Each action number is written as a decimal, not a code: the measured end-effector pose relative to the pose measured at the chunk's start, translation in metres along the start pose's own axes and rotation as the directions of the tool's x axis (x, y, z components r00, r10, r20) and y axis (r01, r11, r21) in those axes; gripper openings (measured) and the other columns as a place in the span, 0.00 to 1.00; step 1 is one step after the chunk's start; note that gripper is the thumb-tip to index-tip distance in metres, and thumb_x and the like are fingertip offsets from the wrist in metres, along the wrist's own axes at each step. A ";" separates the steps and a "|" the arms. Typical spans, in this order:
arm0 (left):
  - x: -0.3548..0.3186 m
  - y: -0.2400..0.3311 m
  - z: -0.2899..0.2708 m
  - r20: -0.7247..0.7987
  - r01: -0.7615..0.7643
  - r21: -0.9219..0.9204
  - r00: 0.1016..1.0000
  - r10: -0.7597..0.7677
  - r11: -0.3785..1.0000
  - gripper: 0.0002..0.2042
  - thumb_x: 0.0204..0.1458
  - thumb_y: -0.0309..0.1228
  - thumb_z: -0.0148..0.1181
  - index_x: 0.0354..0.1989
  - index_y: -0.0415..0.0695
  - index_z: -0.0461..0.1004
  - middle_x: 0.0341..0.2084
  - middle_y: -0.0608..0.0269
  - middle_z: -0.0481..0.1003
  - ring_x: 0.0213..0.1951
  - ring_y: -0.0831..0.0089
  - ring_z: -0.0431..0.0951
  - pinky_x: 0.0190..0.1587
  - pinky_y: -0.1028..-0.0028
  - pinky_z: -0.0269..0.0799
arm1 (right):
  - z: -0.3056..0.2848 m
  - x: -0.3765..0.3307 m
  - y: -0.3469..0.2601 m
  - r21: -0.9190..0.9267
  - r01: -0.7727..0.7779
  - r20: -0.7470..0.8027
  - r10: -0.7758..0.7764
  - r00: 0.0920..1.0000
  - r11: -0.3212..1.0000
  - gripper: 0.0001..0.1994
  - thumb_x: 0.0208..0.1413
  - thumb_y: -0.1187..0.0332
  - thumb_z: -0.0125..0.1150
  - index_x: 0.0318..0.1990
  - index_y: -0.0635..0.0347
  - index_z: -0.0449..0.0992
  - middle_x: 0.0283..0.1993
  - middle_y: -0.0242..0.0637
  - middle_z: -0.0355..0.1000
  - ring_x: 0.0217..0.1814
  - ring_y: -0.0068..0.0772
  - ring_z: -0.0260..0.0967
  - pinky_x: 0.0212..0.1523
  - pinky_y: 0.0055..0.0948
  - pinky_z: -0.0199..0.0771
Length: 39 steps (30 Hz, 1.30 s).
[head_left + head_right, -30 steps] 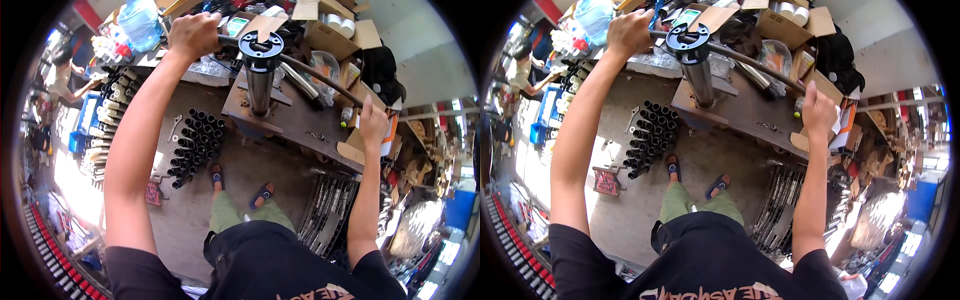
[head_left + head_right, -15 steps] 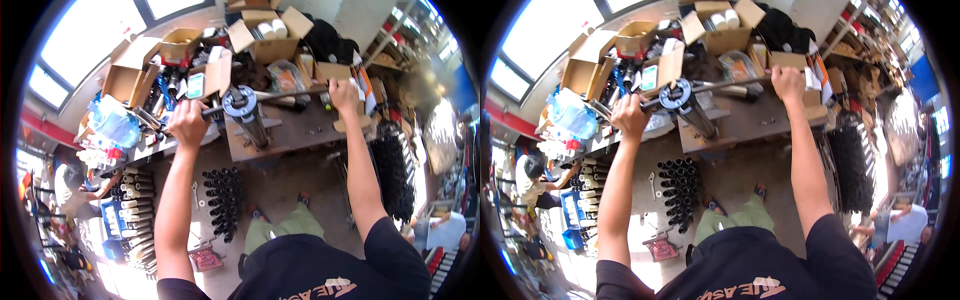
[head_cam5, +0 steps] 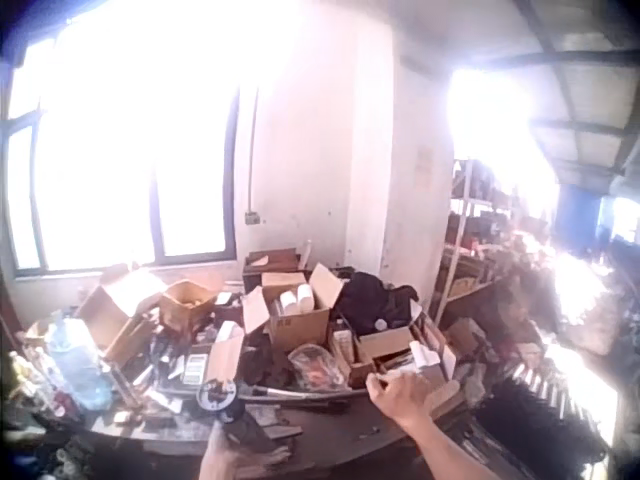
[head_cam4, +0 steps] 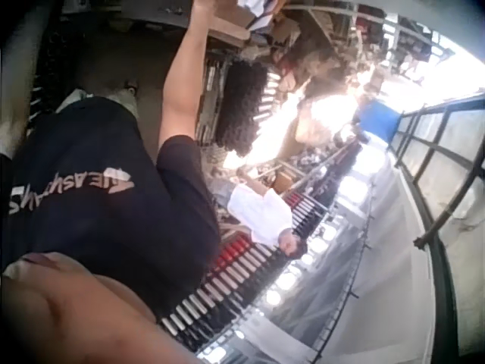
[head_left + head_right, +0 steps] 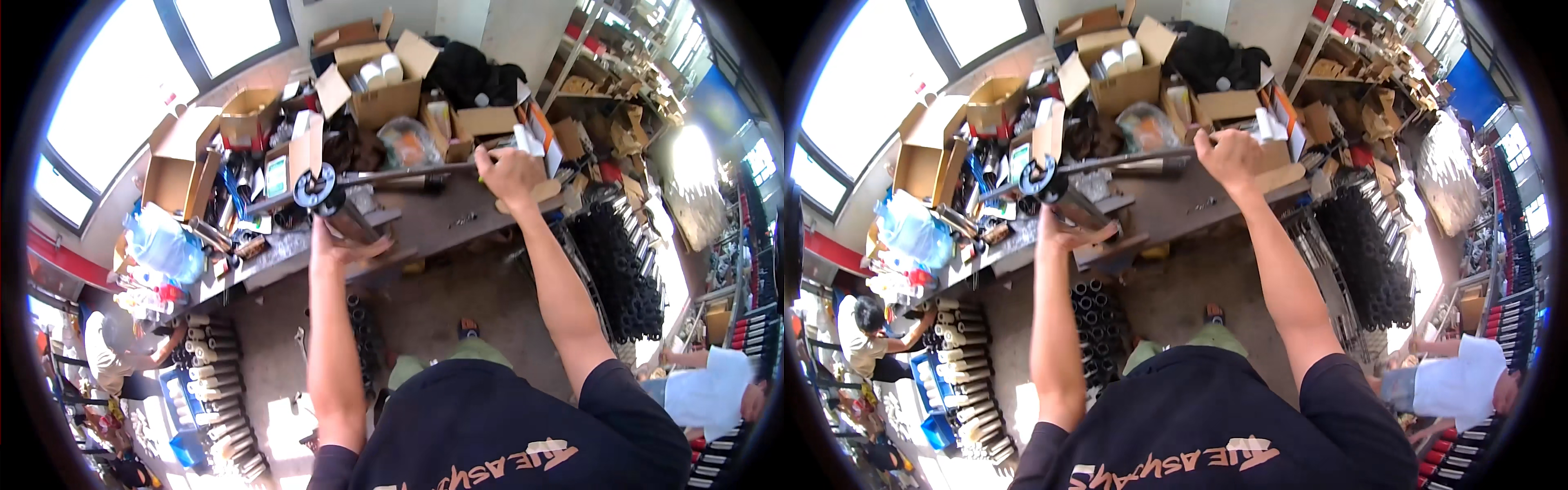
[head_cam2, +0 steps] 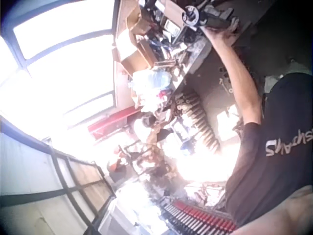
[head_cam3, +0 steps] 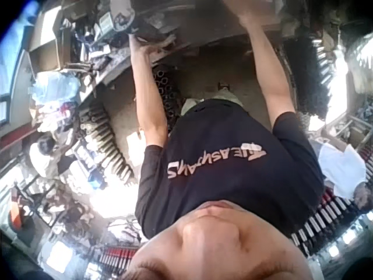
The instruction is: The person assembles metal cylinders by inserting a internal components, tightening them using a manual press tool on a workbench, and placing the finished units into a storage crate.
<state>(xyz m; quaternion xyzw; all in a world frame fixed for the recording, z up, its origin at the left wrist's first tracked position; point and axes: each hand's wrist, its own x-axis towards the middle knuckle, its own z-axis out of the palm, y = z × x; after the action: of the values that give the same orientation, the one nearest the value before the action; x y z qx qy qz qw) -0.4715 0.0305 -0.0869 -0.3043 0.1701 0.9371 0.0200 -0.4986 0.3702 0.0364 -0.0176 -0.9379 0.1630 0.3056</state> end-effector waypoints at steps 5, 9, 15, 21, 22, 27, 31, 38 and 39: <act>-0.008 -0.028 0.019 -0.033 0.243 -0.472 0.956 -0.292 0.847 0.17 0.43 0.38 0.68 0.35 0.38 0.73 0.37 0.49 0.69 0.38 0.59 0.74 0.38 0.64 0.82 | 0.036 0.017 0.171 0.008 0.145 -0.062 -0.144 0.988 0.989 0.20 0.58 0.49 0.51 0.28 0.52 0.84 0.27 0.45 0.78 0.31 0.54 0.76 0.33 0.50 0.74; -0.125 -0.093 0.043 0.362 0.227 -0.309 0.926 -0.107 0.924 0.22 0.49 0.40 0.59 0.50 0.40 0.74 0.41 0.51 0.76 0.41 0.58 0.76 0.42 0.58 0.77 | 0.063 -0.130 0.449 -0.355 -0.105 0.023 0.121 0.992 0.929 0.25 0.67 0.49 0.43 0.41 0.62 0.80 0.33 0.54 0.76 0.33 0.60 0.73 0.36 0.59 0.70; -0.193 -0.124 0.029 0.580 -0.250 -0.031 0.784 0.221 0.968 0.36 0.55 0.48 0.57 0.64 0.33 0.58 0.48 0.47 0.68 0.35 0.62 0.75 0.35 0.66 0.79 | 0.070 -0.279 0.266 -0.143 -0.432 0.725 0.391 0.567 0.891 0.40 0.56 0.28 0.45 0.31 0.62 0.83 0.29 0.57 0.77 0.40 0.58 0.78 0.43 0.47 0.74; -0.205 -0.129 0.060 0.636 -0.561 0.187 0.695 0.336 0.806 0.39 0.56 0.59 0.54 0.62 0.35 0.62 0.47 0.50 0.70 0.32 0.65 0.77 0.31 0.69 0.78 | 0.138 -0.283 0.214 -0.178 -0.546 0.827 0.426 0.367 0.818 0.37 0.52 0.29 0.52 0.34 0.59 0.84 0.36 0.53 0.80 0.46 0.56 0.78 0.46 0.46 0.75; -0.212 -0.133 0.067 0.578 -0.597 0.211 0.714 0.394 0.774 0.38 0.54 0.58 0.57 0.59 0.33 0.64 0.45 0.50 0.71 0.31 0.65 0.78 0.30 0.69 0.78 | 0.143 -0.278 0.205 -0.166 -0.534 0.837 0.404 0.369 0.829 0.36 0.51 0.29 0.53 0.34 0.59 0.84 0.36 0.53 0.80 0.47 0.56 0.78 0.46 0.46 0.75; -0.192 -0.138 0.068 0.664 -0.513 0.166 0.690 0.289 0.842 0.37 0.50 0.55 0.62 0.56 0.33 0.64 0.43 0.48 0.72 0.29 0.63 0.78 0.27 0.67 0.77 | 0.198 -0.267 0.191 -0.079 -0.374 0.812 0.277 0.514 0.924 0.31 0.53 0.37 0.58 0.35 0.62 0.84 0.36 0.57 0.79 0.46 0.58 0.78 0.47 0.45 0.75; -0.185 -0.154 0.052 0.741 -0.218 -0.077 0.641 0.202 0.973 0.38 0.49 0.58 0.60 0.59 0.38 0.65 0.42 0.54 0.68 0.29 0.67 0.73 0.27 0.68 0.72 | 0.221 -0.256 0.163 0.009 -0.559 0.907 0.229 0.354 0.829 0.26 0.54 0.43 0.62 0.41 0.61 0.84 0.42 0.54 0.79 0.50 0.51 0.77 0.49 0.46 0.73; -0.164 -0.159 0.033 0.874 0.058 -0.228 0.451 0.178 0.972 0.34 0.51 0.56 0.58 0.56 0.38 0.66 0.40 0.56 0.66 0.29 0.70 0.69 0.29 0.70 0.70 | 0.233 -0.277 0.152 -0.015 -0.847 0.989 0.132 0.065 0.532 0.14 0.59 0.57 0.60 0.27 0.56 0.71 0.18 0.29 0.61 0.15 0.28 0.56 0.16 0.33 0.53; -0.165 -0.159 0.034 0.877 0.072 -0.219 0.453 0.164 0.973 0.34 0.51 0.56 0.58 0.55 0.37 0.66 0.40 0.56 0.66 0.29 0.69 0.69 0.29 0.70 0.70 | 0.234 -0.283 0.157 -0.031 -0.868 0.991 0.130 0.039 0.496 0.13 0.59 0.58 0.60 0.28 0.55 0.71 0.18 0.29 0.60 0.14 0.27 0.55 0.15 0.32 0.51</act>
<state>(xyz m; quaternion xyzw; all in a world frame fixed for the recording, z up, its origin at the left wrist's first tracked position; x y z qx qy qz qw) -0.3339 0.2021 -0.0149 0.2348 0.0361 0.9703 0.0461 -0.4147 0.4118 -0.3518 -0.1821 -0.7224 0.5341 -0.3996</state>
